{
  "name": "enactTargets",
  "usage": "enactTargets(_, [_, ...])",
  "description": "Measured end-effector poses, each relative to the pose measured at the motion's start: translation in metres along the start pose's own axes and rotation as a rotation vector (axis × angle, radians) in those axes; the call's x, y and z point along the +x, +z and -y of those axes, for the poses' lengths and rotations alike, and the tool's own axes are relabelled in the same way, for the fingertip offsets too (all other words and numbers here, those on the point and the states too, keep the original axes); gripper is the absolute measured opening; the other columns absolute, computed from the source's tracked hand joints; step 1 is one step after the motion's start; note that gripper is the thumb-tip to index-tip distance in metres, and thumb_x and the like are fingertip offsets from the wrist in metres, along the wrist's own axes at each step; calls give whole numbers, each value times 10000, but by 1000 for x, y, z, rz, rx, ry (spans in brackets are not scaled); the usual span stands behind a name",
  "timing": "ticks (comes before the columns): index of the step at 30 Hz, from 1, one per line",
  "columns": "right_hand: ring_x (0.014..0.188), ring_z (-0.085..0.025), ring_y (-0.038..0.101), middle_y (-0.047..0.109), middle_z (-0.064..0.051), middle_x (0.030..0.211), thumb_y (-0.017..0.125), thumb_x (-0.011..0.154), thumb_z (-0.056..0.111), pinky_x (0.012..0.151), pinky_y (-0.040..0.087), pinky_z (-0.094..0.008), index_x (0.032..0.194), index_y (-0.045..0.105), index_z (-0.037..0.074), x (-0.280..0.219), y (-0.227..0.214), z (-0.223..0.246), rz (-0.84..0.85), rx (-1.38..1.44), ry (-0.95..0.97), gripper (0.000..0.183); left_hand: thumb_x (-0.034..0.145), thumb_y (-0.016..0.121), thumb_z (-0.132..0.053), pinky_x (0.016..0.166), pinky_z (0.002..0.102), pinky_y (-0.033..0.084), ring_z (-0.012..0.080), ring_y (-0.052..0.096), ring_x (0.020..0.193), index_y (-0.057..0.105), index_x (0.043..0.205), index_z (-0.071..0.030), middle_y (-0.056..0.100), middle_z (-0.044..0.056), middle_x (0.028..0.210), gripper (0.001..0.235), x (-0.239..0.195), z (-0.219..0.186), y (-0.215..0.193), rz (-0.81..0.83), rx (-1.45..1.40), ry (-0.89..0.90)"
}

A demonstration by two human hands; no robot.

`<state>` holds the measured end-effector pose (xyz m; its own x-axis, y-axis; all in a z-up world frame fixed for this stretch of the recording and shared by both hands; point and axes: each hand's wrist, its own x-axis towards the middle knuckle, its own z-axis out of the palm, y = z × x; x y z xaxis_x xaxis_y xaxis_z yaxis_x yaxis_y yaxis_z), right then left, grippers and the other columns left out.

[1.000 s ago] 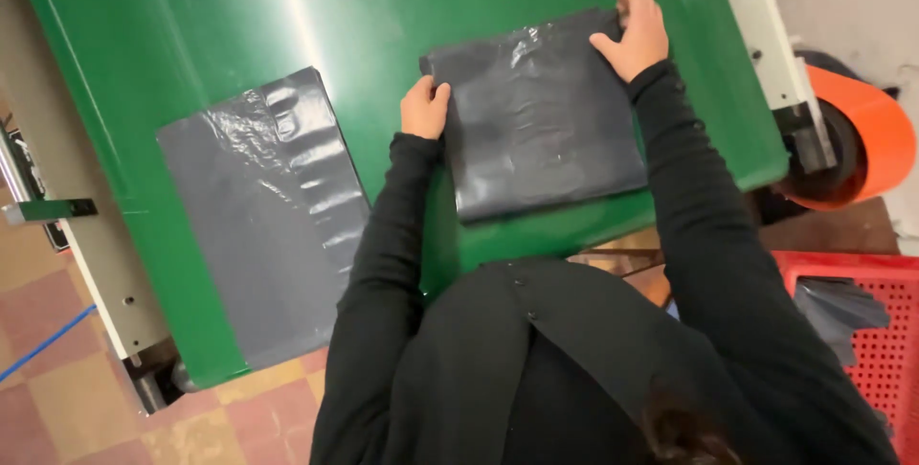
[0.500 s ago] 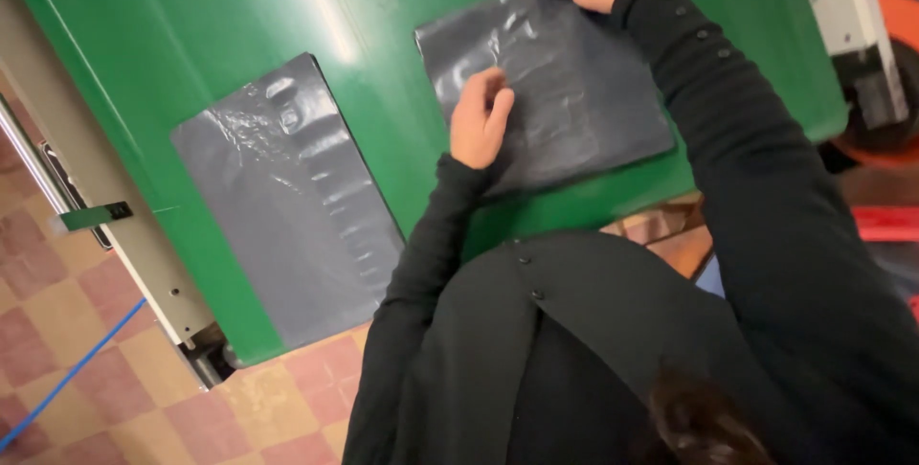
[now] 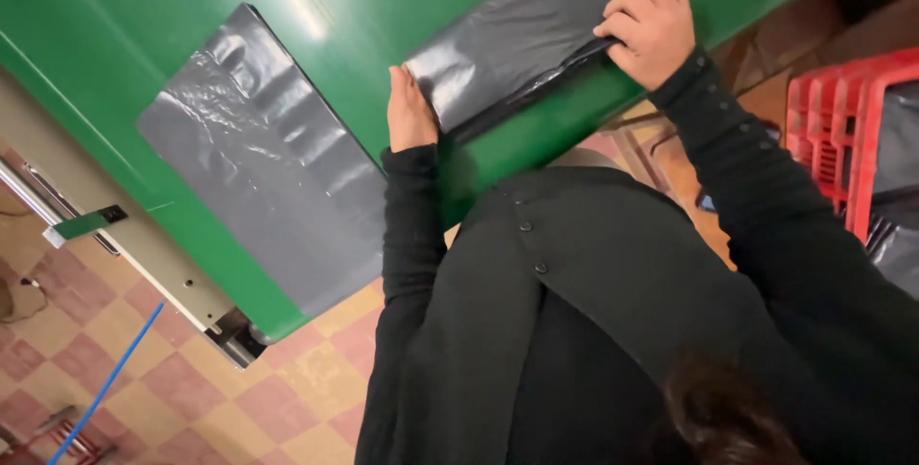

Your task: Manually folding plastic bags retrieved from a conveyor belt and stacking them into a red plastic crate.

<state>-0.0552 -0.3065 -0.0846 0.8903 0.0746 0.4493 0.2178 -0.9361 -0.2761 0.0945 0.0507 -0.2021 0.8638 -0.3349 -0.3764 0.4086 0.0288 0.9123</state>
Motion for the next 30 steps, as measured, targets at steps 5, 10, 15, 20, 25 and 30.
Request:
enactTargets(5, [1137,-239,558,640,6,1137,737,817,52,983,422,-398,962,721,125,-16,2,4,-37,-78,-27,163,1019,672,-357,806,379,424,280,447,1025,526,1443,-24,460,108,1101,559,-76,-89,51,-164,281,272])
enactTargets(10, [1394,-345,513,627,-137,1339,698,776,46,1169,439,-472,1088,723,56,-4,3,41,48,-200,60,313,836,773,-421,725,398,445,251,564,1006,634,1074,-134,600,34,1025,398,-88,-99,57,137,1515,1079])
enactTargets(15, [1388,-394,500,559,-191,1414,721,742,88,1182,403,-509,1266,670,-52,8,36,104,152,224,-112,545,928,746,-324,671,411,480,244,641,847,649,891,-156,640,23,856,197,-52,-80,63,550,1650,955])
enactTargets(20, [1289,-392,566,601,-221,1423,731,818,53,1115,462,-440,1206,649,4,-40,60,100,159,398,-47,400,897,703,-339,638,433,514,301,665,714,669,792,-116,677,87,759,249,-25,-122,111,847,1279,758])
enactTargets(25, [837,-129,563,586,-86,966,649,1141,97,822,487,-332,1081,600,-35,-113,123,46,-58,1241,905,152,978,336,-598,706,247,555,99,719,688,753,764,-91,760,21,752,691,55,-104,119,731,291,-337])
enactTargets(30, [898,-133,680,714,-22,1164,550,1047,171,709,525,-293,1270,584,74,-27,38,40,-110,1780,1238,246,964,685,-490,612,385,510,229,635,626,693,820,-39,659,109,702,473,57,-53,112,351,765,134])
